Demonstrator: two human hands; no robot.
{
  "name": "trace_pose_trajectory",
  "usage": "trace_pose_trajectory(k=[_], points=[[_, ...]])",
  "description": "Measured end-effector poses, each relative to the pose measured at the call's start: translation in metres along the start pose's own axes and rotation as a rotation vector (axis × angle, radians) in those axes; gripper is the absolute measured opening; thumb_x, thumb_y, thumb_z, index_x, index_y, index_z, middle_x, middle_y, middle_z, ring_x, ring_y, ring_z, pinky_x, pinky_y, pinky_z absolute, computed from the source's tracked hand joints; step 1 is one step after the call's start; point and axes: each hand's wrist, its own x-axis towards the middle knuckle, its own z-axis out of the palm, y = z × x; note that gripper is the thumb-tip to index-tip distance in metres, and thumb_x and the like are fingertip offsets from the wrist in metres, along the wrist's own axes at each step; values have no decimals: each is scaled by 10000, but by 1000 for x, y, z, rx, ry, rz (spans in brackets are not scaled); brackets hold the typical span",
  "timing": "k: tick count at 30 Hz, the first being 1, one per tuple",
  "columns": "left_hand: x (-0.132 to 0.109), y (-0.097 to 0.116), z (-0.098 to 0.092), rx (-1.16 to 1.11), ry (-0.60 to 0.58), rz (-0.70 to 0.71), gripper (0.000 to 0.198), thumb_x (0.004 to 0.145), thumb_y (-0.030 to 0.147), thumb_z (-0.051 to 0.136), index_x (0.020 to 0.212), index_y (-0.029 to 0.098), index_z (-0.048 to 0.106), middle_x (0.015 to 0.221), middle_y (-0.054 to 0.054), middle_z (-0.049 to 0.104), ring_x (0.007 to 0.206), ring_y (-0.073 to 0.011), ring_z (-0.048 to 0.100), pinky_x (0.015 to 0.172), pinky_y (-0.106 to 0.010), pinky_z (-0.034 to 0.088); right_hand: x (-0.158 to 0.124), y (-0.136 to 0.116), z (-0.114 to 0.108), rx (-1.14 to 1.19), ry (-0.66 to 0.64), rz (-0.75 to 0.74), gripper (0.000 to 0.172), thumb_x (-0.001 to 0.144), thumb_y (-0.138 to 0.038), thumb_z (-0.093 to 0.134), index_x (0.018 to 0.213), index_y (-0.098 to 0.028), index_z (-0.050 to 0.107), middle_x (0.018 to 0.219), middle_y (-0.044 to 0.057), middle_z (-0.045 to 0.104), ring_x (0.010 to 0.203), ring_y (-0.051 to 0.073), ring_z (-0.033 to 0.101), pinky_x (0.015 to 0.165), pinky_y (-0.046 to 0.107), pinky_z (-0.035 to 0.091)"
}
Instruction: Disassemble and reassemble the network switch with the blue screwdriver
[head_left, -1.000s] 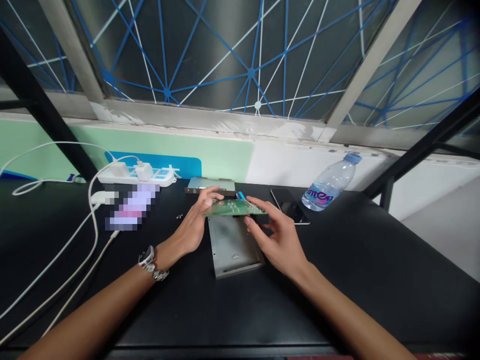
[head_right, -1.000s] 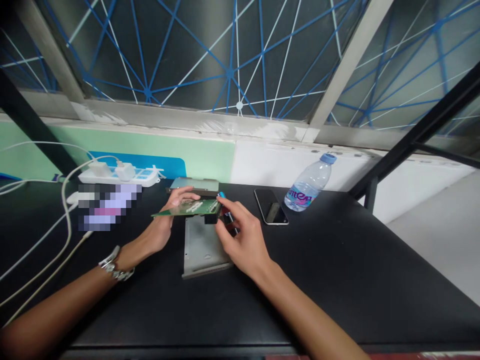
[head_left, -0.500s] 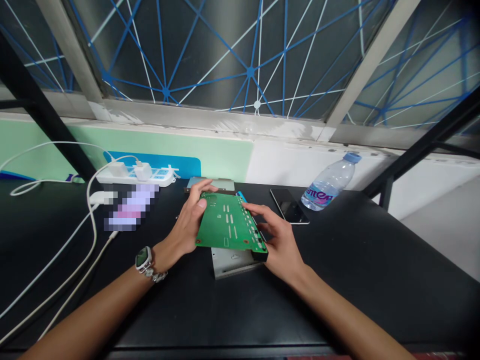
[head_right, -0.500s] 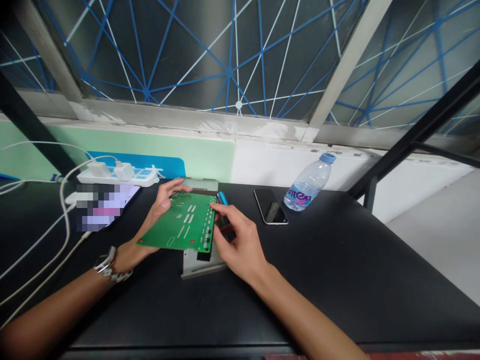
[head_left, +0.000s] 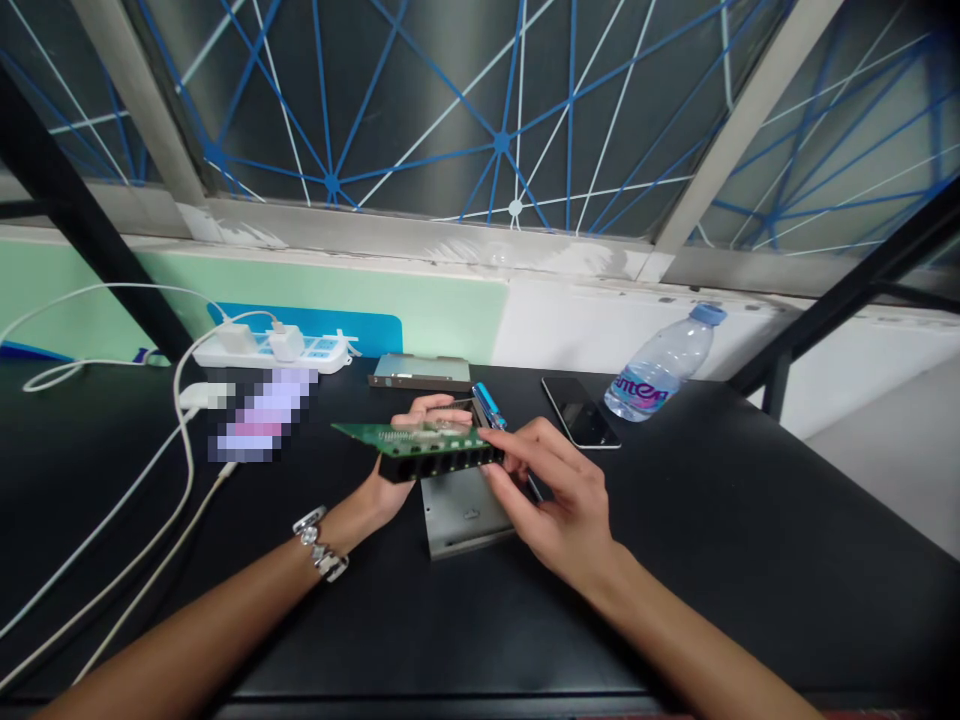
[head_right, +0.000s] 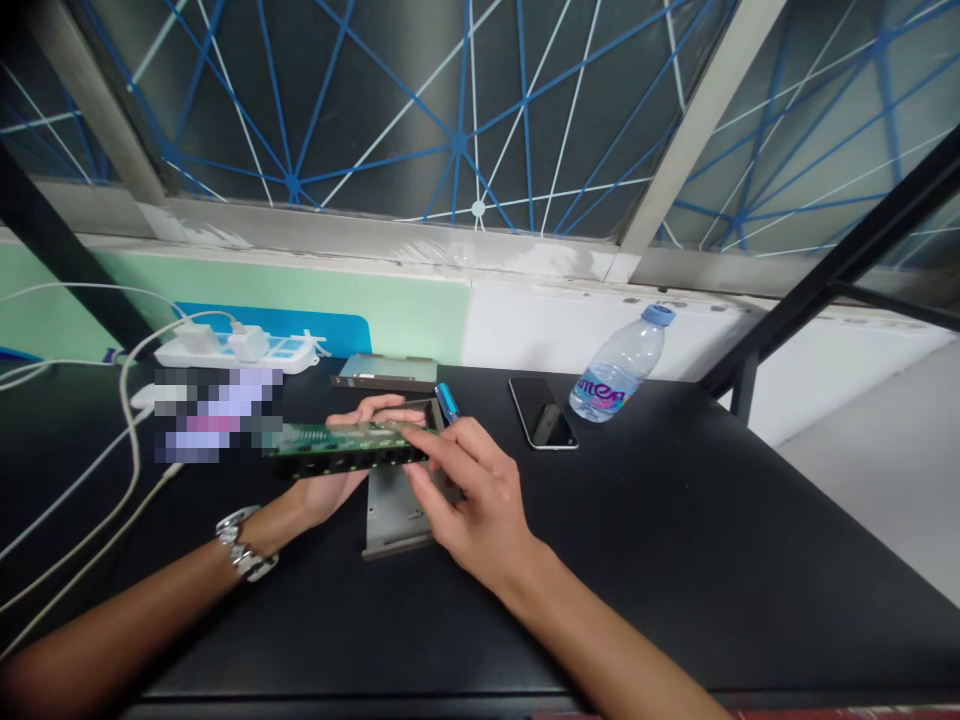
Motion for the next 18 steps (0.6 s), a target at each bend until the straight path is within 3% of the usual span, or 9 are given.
trace_pose_trajectory(k=[7, 10, 14, 18], points=[[-3, -2, 1, -112, -29, -85, 428, 840, 534, 607, 1074, 177, 641, 1208, -123, 670, 1222, -298, 571, 1095, -465, 379, -2, -5, -2, -48, -23, -53, 469, 853, -71, 634, 1263, -298, 616, 828, 14, 593, 725, 166, 577, 660, 337, 532], [-5, -1, 3, -184, -24, -129, 385, 865, 494, 564, 1060, 173, 650, 1174, -108, 688, 1215, -295, 574, 1105, -457, 371, -1, -9, -2, 42, -16, -57, 580, 819, -28, 655, 1327, -283, 537, 824, 7, 609, 702, 159, 559, 606, 301, 516], [-7, 2, 14, -330, 14, -259, 391, 900, 451, 436, 1023, 158, 663, 1081, -116, 719, 1100, -303, 634, 1056, -483, 422, 0, -10, 0, 146, -7, -89, 615, 788, 12, 649, 1307, -280, 494, 862, 13, 594, 755, 172, 573, 670, 332, 532], [-7, 1, 22, -474, 32, -283, 321, 892, 393, 438, 938, 169, 665, 1030, -130, 734, 1079, -315, 655, 1019, -479, 466, 1, -7, 1, 140, -22, -150, 561, 795, 7, 631, 1268, -261, 496, 905, 32, 587, 833, 195, 583, 744, 376, 527]])
